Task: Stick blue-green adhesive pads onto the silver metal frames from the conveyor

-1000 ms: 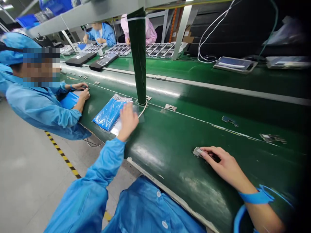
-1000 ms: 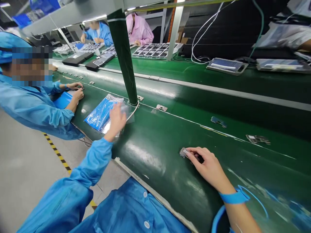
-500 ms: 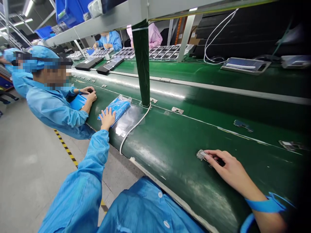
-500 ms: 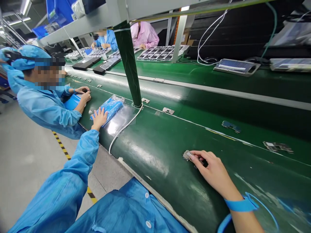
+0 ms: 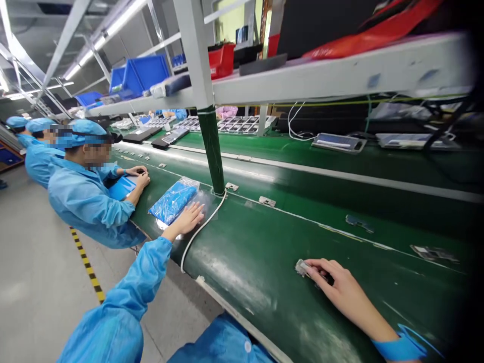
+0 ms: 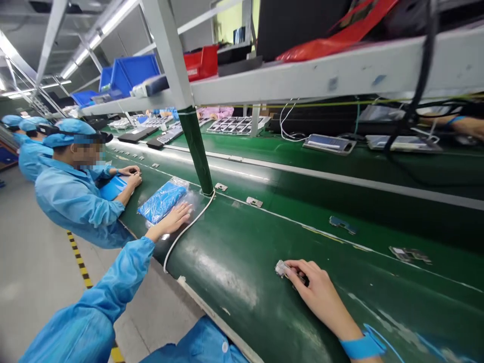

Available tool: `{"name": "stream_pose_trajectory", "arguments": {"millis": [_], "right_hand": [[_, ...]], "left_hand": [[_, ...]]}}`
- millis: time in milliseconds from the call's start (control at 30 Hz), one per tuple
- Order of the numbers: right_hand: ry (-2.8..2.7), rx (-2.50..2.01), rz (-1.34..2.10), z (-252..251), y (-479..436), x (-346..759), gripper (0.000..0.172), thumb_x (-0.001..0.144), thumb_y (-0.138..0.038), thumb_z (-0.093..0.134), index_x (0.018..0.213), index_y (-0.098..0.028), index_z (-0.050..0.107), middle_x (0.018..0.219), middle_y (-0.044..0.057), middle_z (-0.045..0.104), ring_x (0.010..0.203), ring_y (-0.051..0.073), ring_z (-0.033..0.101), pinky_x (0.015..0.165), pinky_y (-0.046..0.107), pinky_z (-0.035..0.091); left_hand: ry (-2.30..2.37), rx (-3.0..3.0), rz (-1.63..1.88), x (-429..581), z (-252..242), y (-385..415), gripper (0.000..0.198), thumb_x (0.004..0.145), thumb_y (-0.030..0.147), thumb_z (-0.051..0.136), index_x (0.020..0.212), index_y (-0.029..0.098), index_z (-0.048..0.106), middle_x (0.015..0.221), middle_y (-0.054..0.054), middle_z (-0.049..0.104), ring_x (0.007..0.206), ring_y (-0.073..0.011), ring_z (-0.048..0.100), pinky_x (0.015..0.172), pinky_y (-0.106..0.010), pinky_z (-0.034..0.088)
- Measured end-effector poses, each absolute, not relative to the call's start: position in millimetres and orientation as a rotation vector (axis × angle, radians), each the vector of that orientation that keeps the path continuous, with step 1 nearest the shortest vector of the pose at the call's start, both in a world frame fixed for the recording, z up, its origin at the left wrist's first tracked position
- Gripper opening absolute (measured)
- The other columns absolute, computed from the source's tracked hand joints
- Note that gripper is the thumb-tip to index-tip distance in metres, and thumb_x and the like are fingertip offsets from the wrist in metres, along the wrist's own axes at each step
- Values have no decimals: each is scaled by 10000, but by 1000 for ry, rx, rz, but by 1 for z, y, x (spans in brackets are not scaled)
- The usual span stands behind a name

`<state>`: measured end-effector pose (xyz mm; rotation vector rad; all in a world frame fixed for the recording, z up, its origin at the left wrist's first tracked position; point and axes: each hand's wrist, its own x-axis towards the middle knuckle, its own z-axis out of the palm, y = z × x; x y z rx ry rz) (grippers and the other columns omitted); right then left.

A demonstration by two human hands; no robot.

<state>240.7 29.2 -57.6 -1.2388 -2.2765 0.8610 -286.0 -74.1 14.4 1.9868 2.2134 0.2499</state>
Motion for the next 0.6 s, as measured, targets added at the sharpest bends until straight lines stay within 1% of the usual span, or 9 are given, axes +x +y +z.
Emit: {"name": "stream_pose_trajectory", "arguments": {"millis": [100,167,200,267,333,400,433,500,600], "right_hand": [[-2258,-1235,883,-57,30,239,849,963,-983,424,1114,-283,879,925,113,796,836,315,709,849,506,559],[-2252,-1234,895,-58,31,239,851,960,-984,420,1110,-285,882,920,113,795,842,319,719,856,508,566],[-2251,-1234,899,-58,31,239,856,956,-987,417,1107,-285,884,917,113,795,840,319,723,856,508,570],[-2251,-1227,903,-60,33,239,861,953,-989,412,1101,-285,886,924,113,802,837,316,730,861,507,581],[-2248,-1224,899,-60,34,239,863,948,-992,413,1089,-285,888,927,113,811,827,311,737,852,500,593],[-2242,-1222,889,-60,35,239,879,933,-1007,411,1064,-283,892,915,114,816,808,307,742,835,494,606],[-2235,-1221,882,-59,36,239,890,921,-1018,409,1052,-283,894,912,115,819,798,306,745,821,492,614],[-2219,-1207,869,-57,37,239,900,903,-1032,414,1022,-281,896,917,121,830,788,305,754,795,481,633],[-2194,-1174,835,-53,37,239,837,904,-1005,477,965,-276,885,917,125,842,787,296,769,760,435,659]], "left_hand": [[2175,2143,433,-283,67,-56,641,1132,538,461,1660,200,593,1778,-157,516,1693,-335,476,1388,-554,405],[2178,2252,631,-284,117,-39,597,1119,560,494,1595,238,656,1733,-115,591,1646,-293,540,1395,-463,408],[2207,2283,749,-287,145,-28,568,1117,566,498,1560,259,680,1677,-101,653,1592,-286,592,1382,-452,423],[2358,2249,1056,-299,205,-4,555,1141,530,437,1546,226,664,1589,-139,708,1511,-308,635,1359,-500,432],[2525,2135,1372,-321,265,22,543,1155,440,365,1582,192,592,1633,-182,649,1558,-341,565,1381,-579,360],[2653,1997,1612,-347,316,49,577,1118,418,483,1642,178,510,1716,-211,552,1634,-364,469,1403,-606,295],[2737,1883,1692,-359,337,61,624,1076,448,583,1641,189,517,1731,-209,535,1648,-371,455,1398,-605,303],[2807,1791,1521,-377,367,79,779,1024,543,675,1698,208,476,1786,-218,468,1657,-414,443,1360,-638,335],[2706,1934,1282,-387,388,90,711,1003,631,681,1567,199,676,1584,-194,694,1497,-388,622,1272,-546,466]]}}
